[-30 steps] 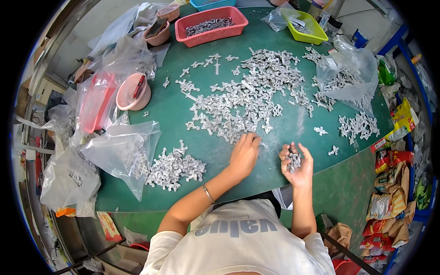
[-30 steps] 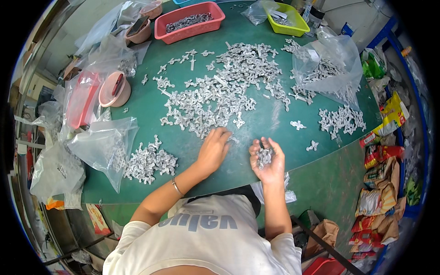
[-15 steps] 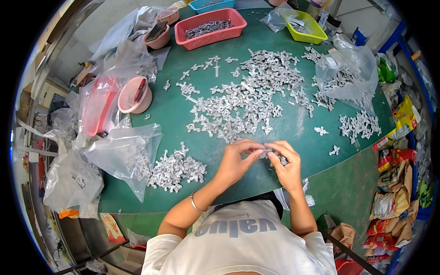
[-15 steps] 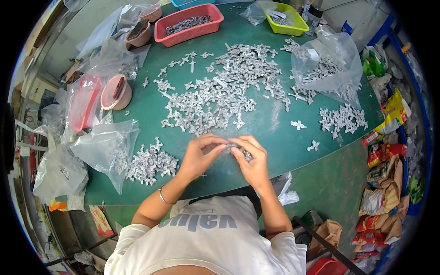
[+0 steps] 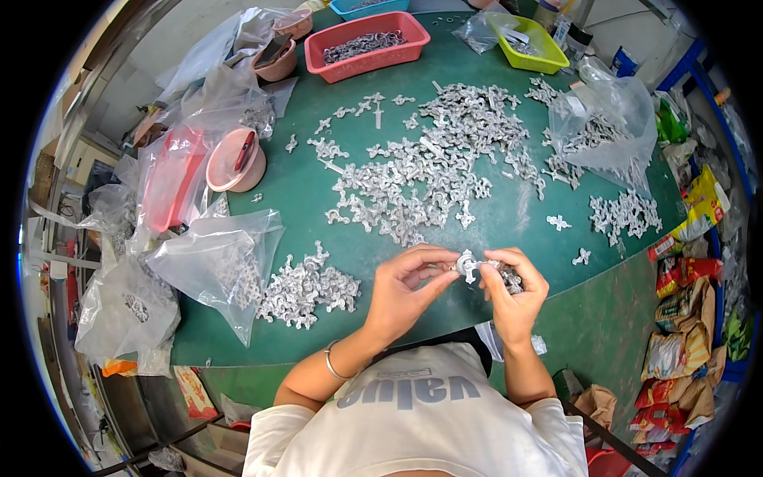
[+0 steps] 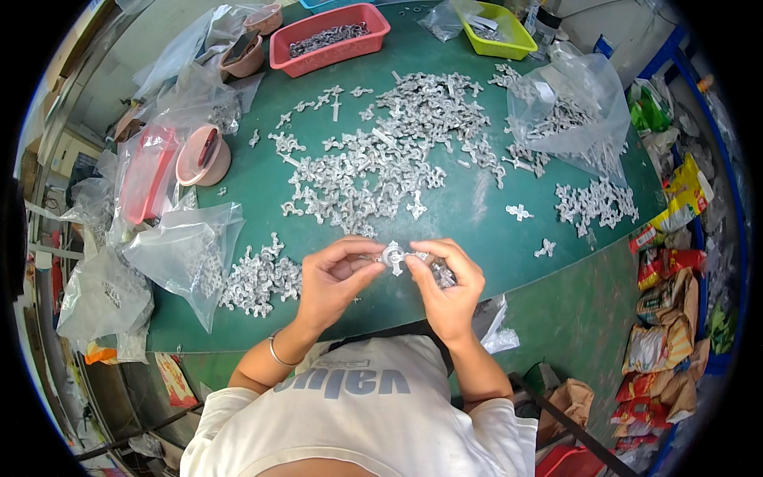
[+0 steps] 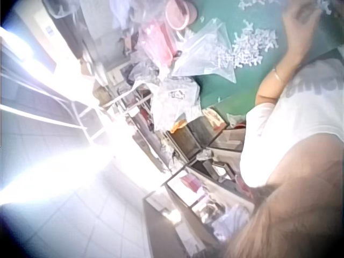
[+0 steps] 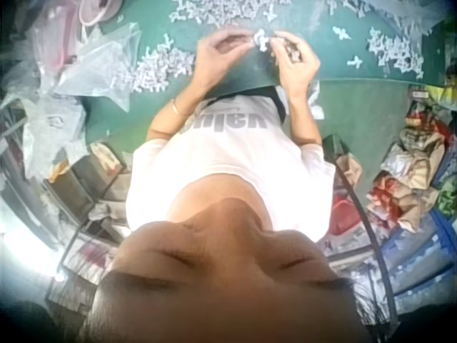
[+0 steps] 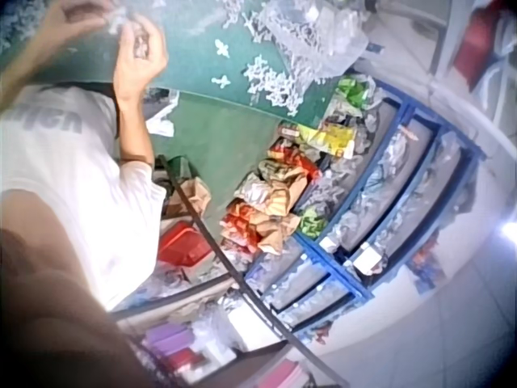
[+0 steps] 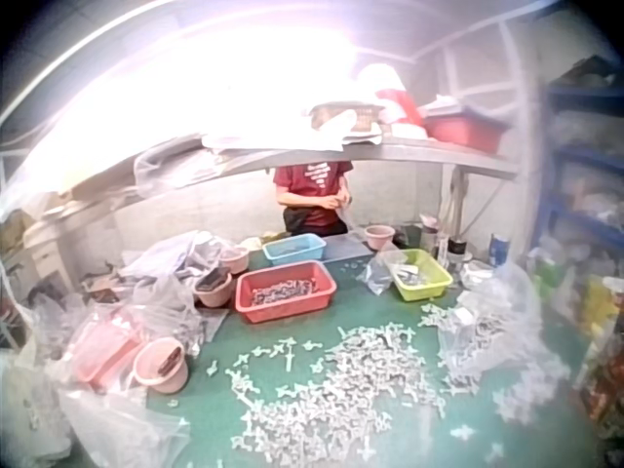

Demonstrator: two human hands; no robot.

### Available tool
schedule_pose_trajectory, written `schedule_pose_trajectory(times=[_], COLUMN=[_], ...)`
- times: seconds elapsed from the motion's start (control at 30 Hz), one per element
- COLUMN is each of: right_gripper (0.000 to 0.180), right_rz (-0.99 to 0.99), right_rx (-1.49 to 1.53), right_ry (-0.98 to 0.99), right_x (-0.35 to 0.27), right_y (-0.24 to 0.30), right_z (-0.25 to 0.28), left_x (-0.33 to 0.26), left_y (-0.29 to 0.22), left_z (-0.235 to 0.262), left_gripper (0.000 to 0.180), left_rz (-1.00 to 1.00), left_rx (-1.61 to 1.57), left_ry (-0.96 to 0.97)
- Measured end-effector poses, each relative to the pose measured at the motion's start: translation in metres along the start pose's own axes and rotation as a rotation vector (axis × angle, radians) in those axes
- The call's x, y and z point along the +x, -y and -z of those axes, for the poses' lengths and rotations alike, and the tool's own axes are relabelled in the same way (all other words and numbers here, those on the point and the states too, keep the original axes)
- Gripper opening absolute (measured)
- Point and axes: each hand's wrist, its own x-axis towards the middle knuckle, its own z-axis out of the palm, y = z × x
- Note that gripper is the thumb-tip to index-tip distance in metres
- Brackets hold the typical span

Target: The person sorts silver cross-shaped hardware pieces by hand from a pile on a green table into plastic bags and bins.

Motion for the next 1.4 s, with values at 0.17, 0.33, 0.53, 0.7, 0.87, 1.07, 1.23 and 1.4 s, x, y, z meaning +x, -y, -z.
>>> schedule_pose_trajectory(times=[0.17,0.33,0.53,0.7,0.87,1.07,1.23,1.4], right_gripper=[0.016,0.018,0.014,0.016,0.021,0.018,0.018,0.017], right_rz=[0.041,0.045,0.073,0.158,0.163,0.252,0.313,0.245], right_rx=[0.004,-0.026,-0.094,-0.285,-0.713,-0.92,-0.851,-0.823], right_ry=[0.048,0.122,0.342,0.478,0.441,0.421,0.442,0.464], right_x=[-0.002,0.007,0.021,0.056,0.105,0.121,0.115,0.123], right_y=[0.005,0.015,0.006,-0.034,-0.078,-0.102,-0.106,-0.114], right_z=[0.006,0.007,-0.001,-0.018,-0.031,-0.048,-0.047,-0.034], left_x=[-0.001,0.0,0.002,-0.02,-0.041,-0.029,0.006,0.072], left_y=[-0.004,-0.009,-0.009,-0.027,-0.002,0.014,-0.007,0.021], left_z=[-0.002,0.003,0.025,0.078,0.111,0.116,0.103,0.091], left_gripper=[0.023,0.02,0.016,0.014,0.011,0.013,0.024,0.051], left_rz=[-0.034,-0.039,0.0,0.033,0.074,-0.023,0.016,-0.036], left_rx=[-0.044,-0.024,0.067,0.559,1.121,1.402,1.401,1.424], left_ry=[0.017,0.012,-0.02,-0.09,-0.198,-0.214,-0.097,0.168])
